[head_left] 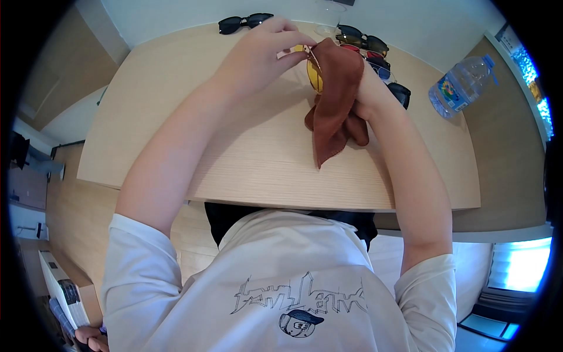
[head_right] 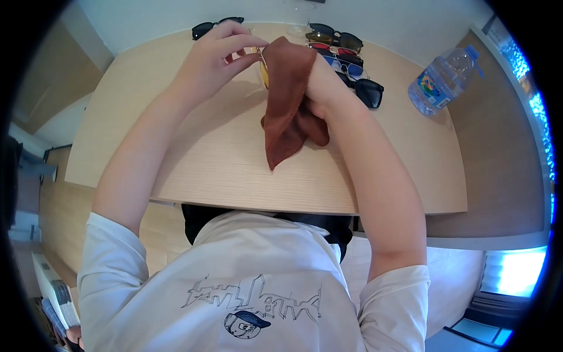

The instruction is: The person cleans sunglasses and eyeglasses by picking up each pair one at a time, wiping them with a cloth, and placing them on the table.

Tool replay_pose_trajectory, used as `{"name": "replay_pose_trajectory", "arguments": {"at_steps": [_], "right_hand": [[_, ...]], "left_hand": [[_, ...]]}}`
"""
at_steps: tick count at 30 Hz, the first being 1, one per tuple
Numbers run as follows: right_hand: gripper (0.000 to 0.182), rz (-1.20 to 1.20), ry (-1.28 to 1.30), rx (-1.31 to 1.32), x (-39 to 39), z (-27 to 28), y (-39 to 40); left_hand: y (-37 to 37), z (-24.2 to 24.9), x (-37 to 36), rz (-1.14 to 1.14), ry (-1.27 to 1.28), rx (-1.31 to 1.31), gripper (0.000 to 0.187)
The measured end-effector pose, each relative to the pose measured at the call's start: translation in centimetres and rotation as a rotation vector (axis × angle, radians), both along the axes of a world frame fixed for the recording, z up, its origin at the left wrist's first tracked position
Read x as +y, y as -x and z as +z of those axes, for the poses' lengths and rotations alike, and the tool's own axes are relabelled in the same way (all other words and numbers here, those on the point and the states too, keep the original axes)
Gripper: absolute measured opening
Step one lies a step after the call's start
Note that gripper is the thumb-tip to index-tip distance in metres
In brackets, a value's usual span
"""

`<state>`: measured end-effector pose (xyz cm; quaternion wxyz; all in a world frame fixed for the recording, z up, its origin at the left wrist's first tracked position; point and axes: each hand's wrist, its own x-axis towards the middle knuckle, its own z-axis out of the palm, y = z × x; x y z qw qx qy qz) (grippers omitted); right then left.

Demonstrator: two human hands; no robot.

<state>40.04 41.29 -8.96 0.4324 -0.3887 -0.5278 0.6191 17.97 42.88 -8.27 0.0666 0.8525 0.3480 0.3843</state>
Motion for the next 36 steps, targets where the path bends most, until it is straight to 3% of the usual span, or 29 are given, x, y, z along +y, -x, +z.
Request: {"name": "replay_pose_trajectory", "arguments": {"at_steps": [2, 6, 10, 12, 14, 17, 22, 24, 36], "right_hand": [[0.036, 0.004, 0.038, 0.023, -0.2, 0.3, -0.1], [0.038, -0.074, 0.172, 0.211, -0.6, 0.4, 0.6], [0.038, -0.116, 0.104, 0.319, 0.5, -0.3, 0.0], [0.037, -0.266, 0.107, 0.349, 0.9, -0.2, -0.2], [0.036, -0.271, 0.073, 0.352, 1.1, -0.4, -0.4], [0.039, -0.299, 0.059, 0.326, 0.7, 0.3, 0.0], [0.039, -0.298, 0.088, 0.281, -0.2, 0.8, 0.7], [0.039, -0.265, -0.003, 0.117, -0.2, 0.8, 0.6], [0.038, -0.249, 0.033, 0.189, -0.3, 0.3, 0.9]], "left_hand": [[0.3, -0.1, 0.4, -0.012, -0.286, 0.016, 0.028], [1.0, 0.3, 1.1, -0.029, -0.455, 0.064, 0.032], [2.5, 0.0, 2.3, 0.048, -0.42, 0.115, 0.034], [3.5, 0.2, 3.1, 0.088, -0.413, 0.103, 0.034], [4.8, 1.0, 3.7, 0.227, -0.049, 0.035, 0.035], [6.5, 0.7, 6.1, 0.391, 0.071, -0.077, 0.029], [8.5, -0.3, 10.7, 0.508, 0.025, 0.145, 0.022], [9.0, -1.1, 12.6, 0.53, 0.062, 0.174, 0.02], [8.8, -3.0, 16.6, 0.478, 0.014, 0.297, 0.014]]}}
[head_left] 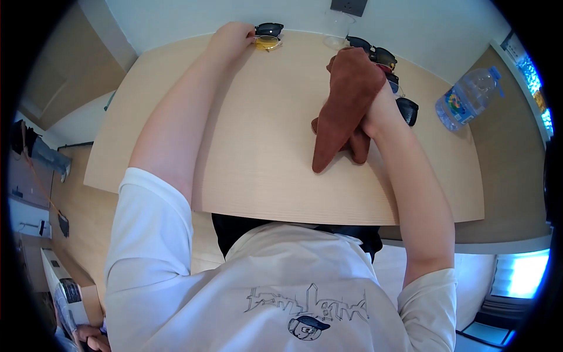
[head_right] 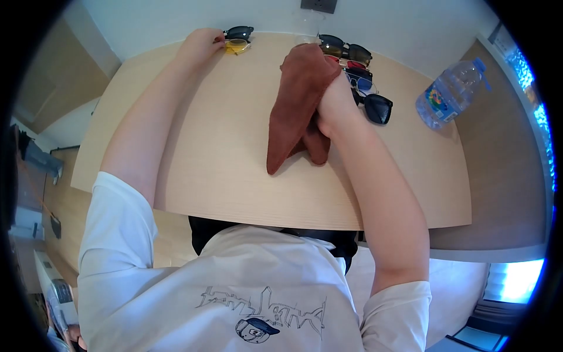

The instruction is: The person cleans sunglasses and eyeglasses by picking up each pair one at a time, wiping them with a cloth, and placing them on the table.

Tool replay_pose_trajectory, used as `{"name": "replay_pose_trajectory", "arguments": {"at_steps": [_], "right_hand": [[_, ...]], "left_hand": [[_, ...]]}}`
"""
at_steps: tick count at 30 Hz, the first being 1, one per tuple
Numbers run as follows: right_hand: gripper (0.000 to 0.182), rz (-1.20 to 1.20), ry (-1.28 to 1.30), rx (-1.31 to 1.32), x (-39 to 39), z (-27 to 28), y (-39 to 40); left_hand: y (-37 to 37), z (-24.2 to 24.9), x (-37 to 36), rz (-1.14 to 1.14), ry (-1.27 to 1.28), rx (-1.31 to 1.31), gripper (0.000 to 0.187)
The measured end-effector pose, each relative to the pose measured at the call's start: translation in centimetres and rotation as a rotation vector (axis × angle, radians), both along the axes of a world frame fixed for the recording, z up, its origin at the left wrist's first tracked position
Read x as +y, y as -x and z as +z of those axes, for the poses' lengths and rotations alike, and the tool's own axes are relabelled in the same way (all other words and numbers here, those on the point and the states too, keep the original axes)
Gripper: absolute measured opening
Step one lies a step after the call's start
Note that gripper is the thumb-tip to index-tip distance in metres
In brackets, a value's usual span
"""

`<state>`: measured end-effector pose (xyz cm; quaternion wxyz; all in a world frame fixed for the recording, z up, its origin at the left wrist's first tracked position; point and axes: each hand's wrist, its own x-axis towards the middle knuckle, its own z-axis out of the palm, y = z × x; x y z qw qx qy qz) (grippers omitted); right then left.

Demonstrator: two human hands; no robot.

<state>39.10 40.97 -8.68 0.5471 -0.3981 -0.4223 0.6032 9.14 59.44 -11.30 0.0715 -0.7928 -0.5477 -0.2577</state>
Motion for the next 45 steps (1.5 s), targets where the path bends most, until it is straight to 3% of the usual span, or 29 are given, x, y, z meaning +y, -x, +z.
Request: {"name": "replay_pose_trajectory", "arguments": {"at_steps": [6, 10, 12, 13, 14, 15, 17, 19, 21, 23, 25, 31, 33, 35, 45], "right_hand": [[0.037, 0.028, 0.0, 0.054, 0.0, -0.3, 0.3], [0.035, 0.057, 0.07, 0.087, -0.6, 0.1, 0.6], [0.035, 0.236, 0.024, -0.125, -0.9, -0.3, 0.4], [0.035, 0.227, 0.024, -0.122, -1.1, -0.2, 0.4], [0.032, 0.364, -0.03, -0.183, -1.5, -0.3, 0.5], [0.029, 0.493, -0.084, -0.245, -2.0, -0.1, 0.6], [0.023, 0.647, -0.083, -0.272, -3.2, 0.9, 1.0], [0.023, 0.723, -0.128, -0.261, -3.5, 1.0, 1.1], [0.026, 0.888, -0.171, -0.464, -3.8, 1.2, 1.4], [0.03, 0.926, -0.159, -0.54, -3.6, 0.6, 1.5], [0.039, 0.993, -0.142, -0.636, -3.4, 0.0, 1.4], [0.055, 0.96, -0.032, -0.768, -5.6, 3.4, 1.6], [0.058, 0.921, -0.145, -0.736, -5.1, 1.8, 1.7], [0.061, 0.88, -0.258, -0.702, -4.4, 0.7, 1.2], [0.064, 0.962, -0.133, -0.808, -5.4, 3.5, 0.6]], "left_hand": [[-0.1, 0.0, -0.2, 0.003, 0.001, -0.027, 0.015], [0.1, 1.2, -0.1, 0.019, 0.106, -0.184, 0.024], [-0.1, 2.0, -0.6, 0.031, 0.124, -0.231, 0.025], [-0.3, 2.1, -1.3, -0.012, -0.048, -0.187, 0.026], [-0.6, 2.1, -1.9, -0.06, -0.222, -0.146, 0.027], [-1.0, 2.4, -2.4, -0.082, -0.222, -0.148, 0.027], [-2.6, 2.8, -3.1, -0.28, -0.445, 0.238, 0.028], [-5.4, 3.0, -3.6, -0.393, -0.46, 0.255, 0.028], [-8.3, 3.2, -5.0, -0.485, -0.47, 0.285, 0.027], [-13.3, 3.8, -7.6, -0.385, 0.103, -0.07, 0.028], [-17.3, 5.1, -9.4, -0.507, 0.561, -0.213, 0.032], [-26.0, 4.9, -10.6, -0.631, 0.47, 0.085, 0.034], [-27.3, 4.7, -10.7, -0.628, 0.45, 0.133, 0.033], [-27.9, 4.8, -10.7, -0.623, 0.43, 0.182, 0.032], [-27.8, 5.8, -11.7, -0.607, 0.447, 0.355, 0.029]]}}
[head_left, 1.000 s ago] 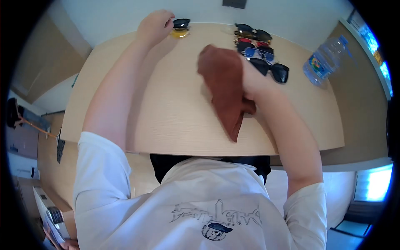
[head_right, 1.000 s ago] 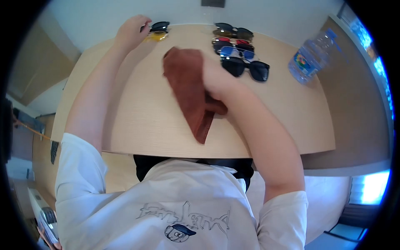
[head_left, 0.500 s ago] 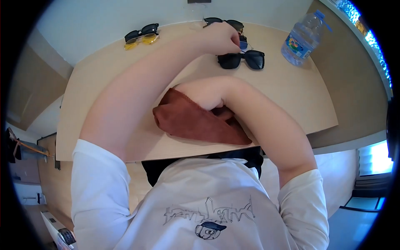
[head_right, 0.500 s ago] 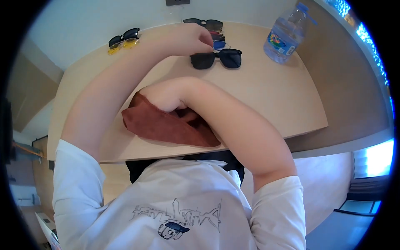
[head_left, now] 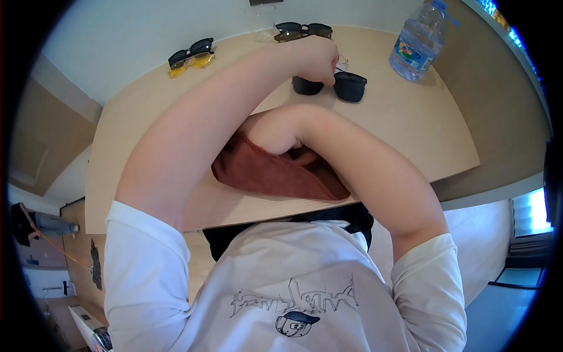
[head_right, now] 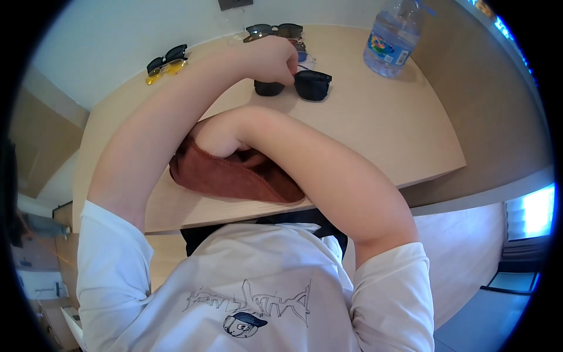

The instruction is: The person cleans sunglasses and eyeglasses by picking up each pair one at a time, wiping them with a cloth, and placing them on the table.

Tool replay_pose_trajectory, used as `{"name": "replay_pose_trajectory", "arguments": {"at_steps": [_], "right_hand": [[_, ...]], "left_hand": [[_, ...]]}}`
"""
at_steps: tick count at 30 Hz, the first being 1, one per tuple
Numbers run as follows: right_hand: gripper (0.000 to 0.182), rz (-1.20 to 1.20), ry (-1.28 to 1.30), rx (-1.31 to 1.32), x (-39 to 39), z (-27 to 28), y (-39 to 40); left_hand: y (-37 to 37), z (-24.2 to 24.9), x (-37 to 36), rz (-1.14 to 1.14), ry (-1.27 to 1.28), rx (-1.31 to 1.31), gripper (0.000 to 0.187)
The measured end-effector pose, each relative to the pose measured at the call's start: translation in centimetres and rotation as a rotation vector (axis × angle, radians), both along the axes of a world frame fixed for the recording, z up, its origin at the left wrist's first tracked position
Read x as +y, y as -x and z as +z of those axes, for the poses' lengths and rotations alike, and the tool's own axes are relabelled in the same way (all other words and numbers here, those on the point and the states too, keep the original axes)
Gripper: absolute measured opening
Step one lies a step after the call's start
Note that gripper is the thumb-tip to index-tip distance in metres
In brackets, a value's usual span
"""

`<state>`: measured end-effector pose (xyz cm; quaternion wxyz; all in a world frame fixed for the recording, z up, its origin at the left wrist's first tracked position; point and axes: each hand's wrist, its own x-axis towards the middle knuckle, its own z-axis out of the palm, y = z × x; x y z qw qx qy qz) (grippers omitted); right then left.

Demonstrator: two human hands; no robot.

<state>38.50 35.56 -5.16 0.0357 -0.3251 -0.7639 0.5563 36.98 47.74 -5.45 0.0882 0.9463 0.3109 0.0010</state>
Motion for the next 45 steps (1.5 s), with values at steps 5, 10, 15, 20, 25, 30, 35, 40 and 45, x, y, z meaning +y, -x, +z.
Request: {"name": "replay_pose_trajectory", "arguments": {"at_steps": [5, 10, 15, 20, 25, 30, 35, 40, 45], "right_hand": [[0.06, 0.022, -0.02, 0.077, 0.6, -1.5, 0.5], [0.061, 0.073, 0.068, -0.073, 1.5, -1.8, 0.9], [0.05, 0.007, 0.069, -0.046, 1.1, -1.6, 0.8], [0.045, -0.362, 0.016, -0.163, 1.8, -0.3, -1.2], [0.041, -0.409, 0.2, 0.213, 7.7, -4.4, -4.4], [0.037, -0.873, 0.244, 0.74, 6.9, -3.5, -2.9], [0.041, -0.44, -1.082, -0.02, 5.6, -2.1, -2.5], [0.039, -0.403, -1.119, -0.299, 4.5, 0.2, 0.1], [0.035, -0.33, -1.194, -0.344, 5.2, -0.9, -0.3]], "left_hand": [[2.0, 0.0, -0.4, 0.022, -0.05, -0.101, 0.027], [6.6, 2.0, -3.1, 0.182, 0.007, -0.383, 0.027], [12.1, 2.0, -4.3, 0.268, 0.012, -0.567, 0.017], [16.7, -0.1, -4.4, 0.335, 0.158, -0.872, 0.016], [19.6, -0.6, -5.5, 0.334, 0.326, -1.081, 0.023], [20.2, -2.4, -4.9, 0.262, 0.459, -1.092, 0.021], [19.8, -2.3, -5.8, 0.273, 0.672, -1.131, 0.018], [19.0, -3.0, -5.8, 0.412, 0.519, -0.97, 0.024], [18.8, -3.0, -5.9, 0.422, 0.516, -0.949, 0.021]]}}
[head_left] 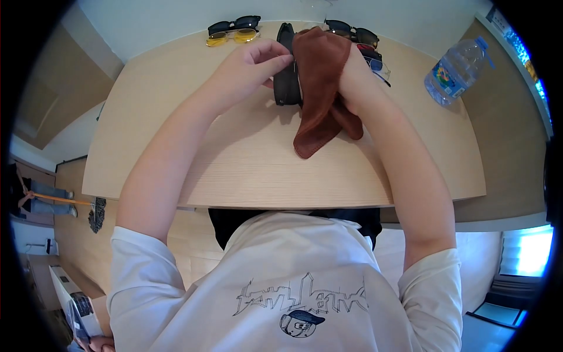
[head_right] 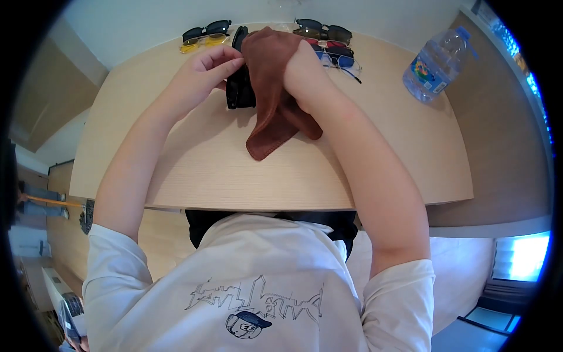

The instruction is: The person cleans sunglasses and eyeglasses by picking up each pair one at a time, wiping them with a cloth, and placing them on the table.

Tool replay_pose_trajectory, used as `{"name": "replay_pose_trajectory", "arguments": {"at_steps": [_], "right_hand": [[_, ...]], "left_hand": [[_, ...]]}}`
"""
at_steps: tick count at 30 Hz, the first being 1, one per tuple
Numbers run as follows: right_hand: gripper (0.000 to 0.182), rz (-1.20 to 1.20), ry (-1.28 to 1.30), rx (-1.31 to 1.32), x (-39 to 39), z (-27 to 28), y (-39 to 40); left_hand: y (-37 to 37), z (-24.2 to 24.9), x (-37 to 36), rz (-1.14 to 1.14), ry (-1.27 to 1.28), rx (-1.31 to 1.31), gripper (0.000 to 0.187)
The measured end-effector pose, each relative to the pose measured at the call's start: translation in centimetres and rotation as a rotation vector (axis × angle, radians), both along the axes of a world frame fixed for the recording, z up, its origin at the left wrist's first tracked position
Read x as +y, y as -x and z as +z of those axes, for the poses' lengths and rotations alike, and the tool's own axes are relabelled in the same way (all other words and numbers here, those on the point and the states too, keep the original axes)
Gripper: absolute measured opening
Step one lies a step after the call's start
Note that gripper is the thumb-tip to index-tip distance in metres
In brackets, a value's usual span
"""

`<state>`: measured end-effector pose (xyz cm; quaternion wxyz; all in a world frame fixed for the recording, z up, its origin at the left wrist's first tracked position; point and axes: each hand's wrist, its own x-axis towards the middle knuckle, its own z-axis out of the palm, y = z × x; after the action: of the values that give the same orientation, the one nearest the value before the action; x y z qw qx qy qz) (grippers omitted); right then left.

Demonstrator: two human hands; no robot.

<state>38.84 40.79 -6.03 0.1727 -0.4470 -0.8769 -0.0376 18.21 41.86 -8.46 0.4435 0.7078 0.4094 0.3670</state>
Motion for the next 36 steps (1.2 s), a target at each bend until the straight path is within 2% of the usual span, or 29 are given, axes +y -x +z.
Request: {"name": "replay_pose_trajectory", "arguments": {"at_steps": [2, 4, 8, 11, 13, 15, 17, 19, 21, 23, 27, 30, 32, 33, 35, 36], "right_hand": [[0.034, 0.051, 0.003, 0.009, 0.8, -0.6, -0.3], [0.032, 0.097, 0.015, 0.011, 1.8, -1.1, -0.5], [0.03, 0.177, 0.068, 0.027, 3.7, -2.3, -1.0], [0.03, 0.126, 0.067, 0.344, 2.1, -2.5, -0.6], [0.03, 0.117, 0.135, 0.616, 0.8, -2.7, -0.2], [0.03, 0.111, 0.21, 0.834, 0.3, -2.8, 0.2], [0.03, 0.116, 0.247, 0.931, 0.1, -2.9, 0.5], [0.032, 0.14, 0.178, 0.838, 0.2, -2.9, 0.5], [0.034, 0.164, 0.11, 0.747, 0.6, -3.0, 0.2], [0.039, 0.178, 0.199, 0.7, 1.2, -3.3, -0.5], [0.044, 0.111, 0.188, 0.668, 0.3, -2.4, -0.1], [0.05, 0.106, 0.249, 0.754, -0.1, -2.0, 0.1], [0.052, -0.011, 0.548, 1.148, -0.8, -1.4, 0.6], [0.052, -0.01, 0.549, 1.147, -1.0, -1.1, 0.8], [0.033, -0.051, 0.385, 0.644, -1.3, -0.5, 1.0], [0.033, -0.05, 0.386, 0.643, -1.1, -0.7, 0.8]], "left_hand": [[-0.1, 0.2, -0.3, 0.001, -0.034, 0.048, 0.021], [-0.2, 0.3, -0.7, 0.034, -0.257, 0.281, 0.024], [-0.2, -0.1, -0.9, 0.048, -0.322, 0.207, 0.031], [-0.3, -0.1, -0.8, 0.088, -0.322, 0.196, 0.036], [-0.4, 0.1, -0.9, 0.269, -0.241, 0.23, 0.032], [0.0, 0.2, -0.4, 0.235, -0.225, 0.271, 0.029], [0.2, -0.2, 0.1, 0.201, -0.208, 0.312, 0.028], [0.0, -0.8, 0.2, 0.155, -0.134, 0.099, 0.028], [0.0, -0.8, 0.1, 0.159, -0.119, 0.114, 0.029], [-0.2, -0.2, -0.4, 0.161, -0.106, 0.13, 0.029], [-0.3, 0.5, -0.9, 0.198, -0.101, 0.175, 0.028], [0.0, 0.7, -0.8, 0.195, -0.101, 0.207, 0.025], [0.4, 0.5, -0.4, 0.187, -0.099, 0.245, 0.024], [0.5, 0.4, -0.2, 0.171, -0.11, 0.239, 0.027], [0.7, 0.3, 0.0, 0.158, -0.119, 0.232, 0.031], [0.5, 0.9, -0.4, 0.164, -0.086, 0.233, 0.031]]}}
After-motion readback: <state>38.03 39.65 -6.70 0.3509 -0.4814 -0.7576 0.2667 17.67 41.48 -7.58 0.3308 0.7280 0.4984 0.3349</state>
